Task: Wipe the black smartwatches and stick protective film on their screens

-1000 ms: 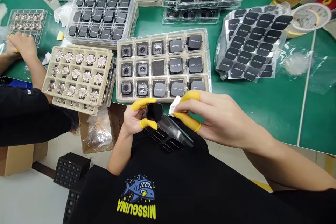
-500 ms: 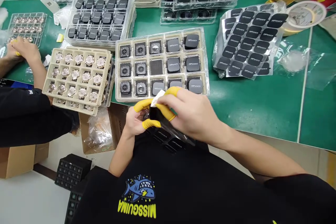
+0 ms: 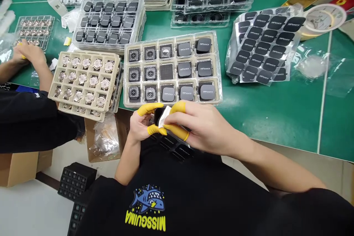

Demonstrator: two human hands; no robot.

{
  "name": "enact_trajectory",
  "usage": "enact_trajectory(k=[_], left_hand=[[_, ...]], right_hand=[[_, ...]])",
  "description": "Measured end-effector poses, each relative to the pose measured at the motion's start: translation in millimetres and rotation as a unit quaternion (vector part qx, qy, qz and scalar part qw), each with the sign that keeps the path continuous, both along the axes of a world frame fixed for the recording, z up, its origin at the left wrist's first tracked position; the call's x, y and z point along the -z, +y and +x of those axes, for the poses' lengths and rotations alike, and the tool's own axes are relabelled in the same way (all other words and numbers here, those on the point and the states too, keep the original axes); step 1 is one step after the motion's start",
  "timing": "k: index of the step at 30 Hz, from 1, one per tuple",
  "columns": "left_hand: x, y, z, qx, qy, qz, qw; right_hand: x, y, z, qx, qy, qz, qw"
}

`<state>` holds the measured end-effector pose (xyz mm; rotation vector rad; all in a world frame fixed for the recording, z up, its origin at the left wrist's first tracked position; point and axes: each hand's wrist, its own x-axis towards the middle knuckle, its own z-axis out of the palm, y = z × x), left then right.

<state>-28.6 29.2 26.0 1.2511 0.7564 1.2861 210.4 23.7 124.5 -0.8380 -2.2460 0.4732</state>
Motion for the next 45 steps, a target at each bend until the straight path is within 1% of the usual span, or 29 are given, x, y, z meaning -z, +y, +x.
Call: enact_trajectory(k=[3, 4, 6, 8, 9, 10, 12, 15, 18, 20, 25, 29, 33, 35, 37, 39, 42, 43, 45], left_hand=[[1.8, -3, 0, 0.009, 0.019, -0.011, 1.0], [1.3, -4, 0, 0.013, 0.016, -0.007, 1.0], [-1.9, -4, 2, -0.001, -0.01, 0.008, 1.0], [-7.4, -2, 2, -0.044, -0.036, 0.018, 0.998], [-10.6, -1, 1, -0.064, -0.042, 0.017, 0.997], [-13.7, 0, 0, -0.078, -0.043, 0.015, 0.996], [-18.5, 2, -2, -0.08, -0.037, 0.016, 0.996], [-19.9, 4, -2, -0.052, -0.03, 0.029, 0.998], [-15.3, 4, -1, -0.029, -0.031, 0.033, 0.999], [-11.4, 1, 0, -0.024, -0.025, 0.026, 0.999], [-6.3, -3, -1, -0.016, -0.002, 0.021, 1.0], [-4.2, 0, 1, -0.011, -0.011, 0.032, 0.999], [0.3, 4, 2, -0.019, -0.013, 0.038, 0.999], [2.1, 4, -1, -0.023, -0.012, 0.033, 0.999], [2.6, 2, -4, -0.031, -0.011, 0.02, 0.999], [1.7, 2, -6, -0.031, -0.01, 0.02, 0.999], [-1.0, 2, -5, -0.024, -0.012, 0.045, 0.999], [-1.9, 2, -4, -0.024, -0.012, 0.053, 0.998], [-3.2, 3, -2, -0.022, -0.007, 0.059, 0.998]], right_hand=[[2.8, 0, -14, 0.009, -0.026, 0.035, 0.999], [4.0, 2, -17, 0.026, -0.039, 0.046, 0.998], [7.0, 7, -19, 0.088, -0.068, 0.056, 0.992], [10.1, 16, -13, 0.158, -0.088, 0.034, 0.983], [10.9, 21, -8, 0.181, -0.082, 0.011, 0.98], [10.8, 24, -2, 0.188, -0.064, -0.016, 0.98], [6.9, 28, 10, 0.159, -0.002, -0.067, 0.985], [-5.4, 22, 20, 0.08, 0.078, -0.109, 0.988], [-15.6, 13, 20, 0.02, 0.104, -0.122, 0.987], [-17.1, 10, 18, -0.003, 0.105, -0.122, 0.987], [-8.9, 17, 11, -0.014, 0.071, -0.097, 0.993], [-3.8, 21, 1, -0.023, 0.003, -0.034, 0.999], [-5.9, 22, -2, -0.063, -0.032, 0.003, 0.998], [-8.9, 22, 4, -0.075, -0.081, 0.015, 0.994], [-11.9, 21, 14, -0.058, -0.138, 0.034, 0.988], [-14.4, 21, 25, -0.008, -0.159, 0.057, 0.986], [-16.6, 23, 34, 0.084, -0.113, 0.069, 0.988], [-16.7, 24, 34, 0.1, -0.093, 0.064, 0.989], [-15.7, 26, 30, 0.097, -0.062, 0.047, 0.992]])
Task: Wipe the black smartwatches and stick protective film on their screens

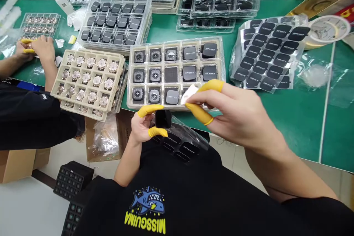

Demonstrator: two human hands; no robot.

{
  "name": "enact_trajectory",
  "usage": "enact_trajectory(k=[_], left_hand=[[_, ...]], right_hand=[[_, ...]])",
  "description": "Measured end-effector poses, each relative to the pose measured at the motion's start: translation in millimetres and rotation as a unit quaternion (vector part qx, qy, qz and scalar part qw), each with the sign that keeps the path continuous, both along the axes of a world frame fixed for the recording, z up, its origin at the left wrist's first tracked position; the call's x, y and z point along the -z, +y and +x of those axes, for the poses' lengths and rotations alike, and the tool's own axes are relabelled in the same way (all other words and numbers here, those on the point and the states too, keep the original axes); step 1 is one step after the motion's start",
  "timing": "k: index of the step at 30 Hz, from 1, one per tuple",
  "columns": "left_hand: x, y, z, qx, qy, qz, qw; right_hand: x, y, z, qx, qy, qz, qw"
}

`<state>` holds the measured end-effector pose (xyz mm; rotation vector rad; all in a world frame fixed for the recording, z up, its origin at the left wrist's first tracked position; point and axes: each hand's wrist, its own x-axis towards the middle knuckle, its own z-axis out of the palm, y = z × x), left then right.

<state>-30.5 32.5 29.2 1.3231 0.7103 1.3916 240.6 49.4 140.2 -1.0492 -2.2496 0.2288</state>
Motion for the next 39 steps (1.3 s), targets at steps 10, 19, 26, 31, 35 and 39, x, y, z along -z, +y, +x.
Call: enact_trajectory(k=[10, 19, 26, 31, 35, 39], left_hand=[[-3.1, -3, 0, 0.001, 0.003, 0.008, 1.0], [7.1, -5, -2, -0.016, 0.023, -0.029, 0.999], [1.4, -4, -2, -0.021, 0.002, -0.028, 0.999], [-2.6, -4, -1, -0.015, 0.014, 0.002, 1.0], [-1.7, -7, -4, -0.037, 0.053, 0.004, 0.998], [1.6, -9, -2, -0.036, 0.044, 0.011, 0.998]], right_hand=[[4.6, -9, -29, -0.144, 0.012, -0.029, 0.989], [34.2, 12, -29, 0.007, -0.03, -0.054, 0.998], [10.2, -3, -17, -0.067, 0.146, -0.126, 0.979], [4.5, -13, -12, -0.05, 0.16, -0.146, 0.975], [17.6, -24, 19, 0.041, 0.19, -0.133, 0.972], [55.2, -36, 86, 0.237, 0.175, -0.133, 0.946]])
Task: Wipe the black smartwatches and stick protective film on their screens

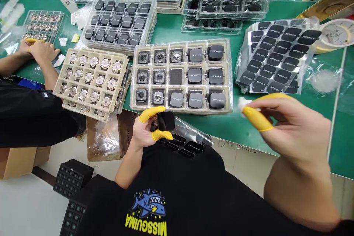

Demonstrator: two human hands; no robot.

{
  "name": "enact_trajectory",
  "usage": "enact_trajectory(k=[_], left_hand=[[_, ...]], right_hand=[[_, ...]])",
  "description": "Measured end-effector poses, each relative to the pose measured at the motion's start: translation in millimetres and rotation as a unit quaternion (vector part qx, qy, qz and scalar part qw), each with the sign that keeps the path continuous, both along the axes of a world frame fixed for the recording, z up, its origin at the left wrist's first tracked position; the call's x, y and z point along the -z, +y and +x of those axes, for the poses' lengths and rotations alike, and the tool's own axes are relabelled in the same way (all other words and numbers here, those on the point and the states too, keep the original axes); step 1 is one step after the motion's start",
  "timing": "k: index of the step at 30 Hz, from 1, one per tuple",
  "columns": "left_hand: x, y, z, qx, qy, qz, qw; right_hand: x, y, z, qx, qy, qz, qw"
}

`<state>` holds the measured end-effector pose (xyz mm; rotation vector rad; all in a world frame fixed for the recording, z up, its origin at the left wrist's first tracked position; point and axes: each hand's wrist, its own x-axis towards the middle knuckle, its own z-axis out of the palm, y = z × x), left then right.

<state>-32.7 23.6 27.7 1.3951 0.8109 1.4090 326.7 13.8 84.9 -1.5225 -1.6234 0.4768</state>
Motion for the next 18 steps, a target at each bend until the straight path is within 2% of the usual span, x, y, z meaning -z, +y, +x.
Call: enact_trajectory(k=[2, 3, 4, 5, 7, 9, 10, 13, 14, 15, 16, 17, 18], left_hand=[[2.7, 0, 3, -0.006, -0.009, -0.004, 1.0], [4.3, 0, 5, -0.015, -0.01, -0.005, 1.0], [5.9, 1, 7, -0.028, -0.009, -0.003, 1.0], [7.3, 1, 9, -0.042, -0.008, 0.004, 0.999], [9.5, 1, 12, -0.066, -0.008, 0.027, 0.997], [10.3, 1, 16, -0.076, -0.01, 0.046, 0.996], [10.3, 0, 18, -0.076, -0.012, 0.053, 0.996], [9.9, -4, 23, -0.063, -0.003, 0.059, 0.996], [9.8, -6, 25, -0.058, 0.004, 0.06, 0.996], [9.7, -7, 27, -0.052, 0.01, 0.059, 0.997], [9.5, -8, 29, -0.045, 0.017, 0.054, 0.997], [9.2, -9, 31, -0.036, 0.022, 0.046, 0.998], [8.6, -9, 33, -0.028, 0.026, 0.037, 0.999]], right_hand=[[27.7, 1, 40, 0.137, -0.073, -0.048, 0.987], [41.9, 2, 59, 0.175, -0.111, -0.111, 0.972], [55.5, 3, 76, 0.242, -0.129, -0.149, 0.95], [67.5, 4, 90, 0.273, -0.135, -0.189, 0.934], [84.4, 5, 107, 0.304, -0.128, -0.22, 0.918], [88.8, 2, 112, 0.319, -0.118, -0.225, 0.913], [85.6, 0, 109, 0.338, -0.118, -0.227, 0.906], [56.0, -13, 79, 0.398, -0.114, -0.185, 0.891], [40.9, -18, 62, 0.387, -0.103, -0.149, 0.904], [24.4, -23, 42, 0.347, -0.074, -0.09, 0.931], [7.7, -26, 22, 0.247, -0.028, -0.061, 0.967], [-8.0, -28, 1, 0.116, 0.002, -0.063, 0.991], [-21.7, -27, -19, 0.007, 0.023, -0.068, 0.997]])
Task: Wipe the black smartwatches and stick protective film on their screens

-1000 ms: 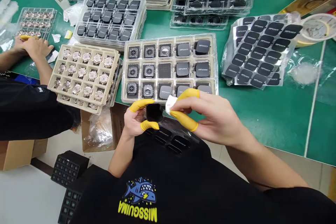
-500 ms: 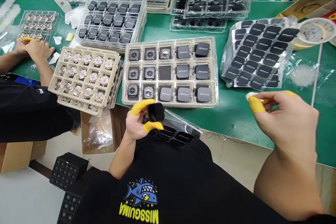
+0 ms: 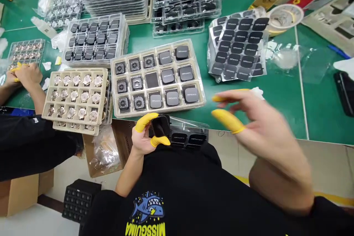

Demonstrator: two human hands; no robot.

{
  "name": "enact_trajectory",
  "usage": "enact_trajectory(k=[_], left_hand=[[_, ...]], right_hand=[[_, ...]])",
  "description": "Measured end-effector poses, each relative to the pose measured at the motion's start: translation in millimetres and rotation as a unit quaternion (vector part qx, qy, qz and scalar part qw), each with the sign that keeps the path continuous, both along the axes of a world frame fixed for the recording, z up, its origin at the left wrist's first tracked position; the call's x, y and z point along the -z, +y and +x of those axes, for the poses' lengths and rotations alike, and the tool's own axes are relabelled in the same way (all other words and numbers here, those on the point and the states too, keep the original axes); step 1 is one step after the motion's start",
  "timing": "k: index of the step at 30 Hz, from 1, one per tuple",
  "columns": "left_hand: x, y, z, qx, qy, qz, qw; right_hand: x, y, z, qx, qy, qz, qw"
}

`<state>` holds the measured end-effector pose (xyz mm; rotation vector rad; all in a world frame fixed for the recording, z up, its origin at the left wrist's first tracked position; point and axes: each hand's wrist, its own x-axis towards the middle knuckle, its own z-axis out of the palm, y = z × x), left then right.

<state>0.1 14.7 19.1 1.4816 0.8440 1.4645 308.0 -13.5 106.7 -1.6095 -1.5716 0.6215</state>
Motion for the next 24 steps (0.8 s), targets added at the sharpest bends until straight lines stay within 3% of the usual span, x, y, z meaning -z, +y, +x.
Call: enact_trajectory(k=[3, 6, 13, 20, 24], left_hand=[[-3.1, 1, 3, 0.011, 0.014, -0.018, 1.0], [-7.1, 1, 0, 0.015, 0.024, -0.027, 0.999], [-11.9, -3, -14, 0.144, 0.007, -0.094, 0.985], [-1.2, 1, -20, 0.155, 0.027, -0.078, 0.984], [-2.8, 2, -19, 0.151, 0.041, -0.051, 0.986]], right_hand=[[-22.8, 12, -40, -0.205, 0.043, -0.048, 0.977], [-19.6, 27, -53, -0.292, 0.08, -0.131, 0.944], [4.4, 38, -54, -0.21, 0.142, -0.151, 0.955], [0.3, 42, -50, -0.239, 0.127, -0.154, 0.95], [-3.1, 47, -50, -0.252, 0.111, -0.117, 0.954]])
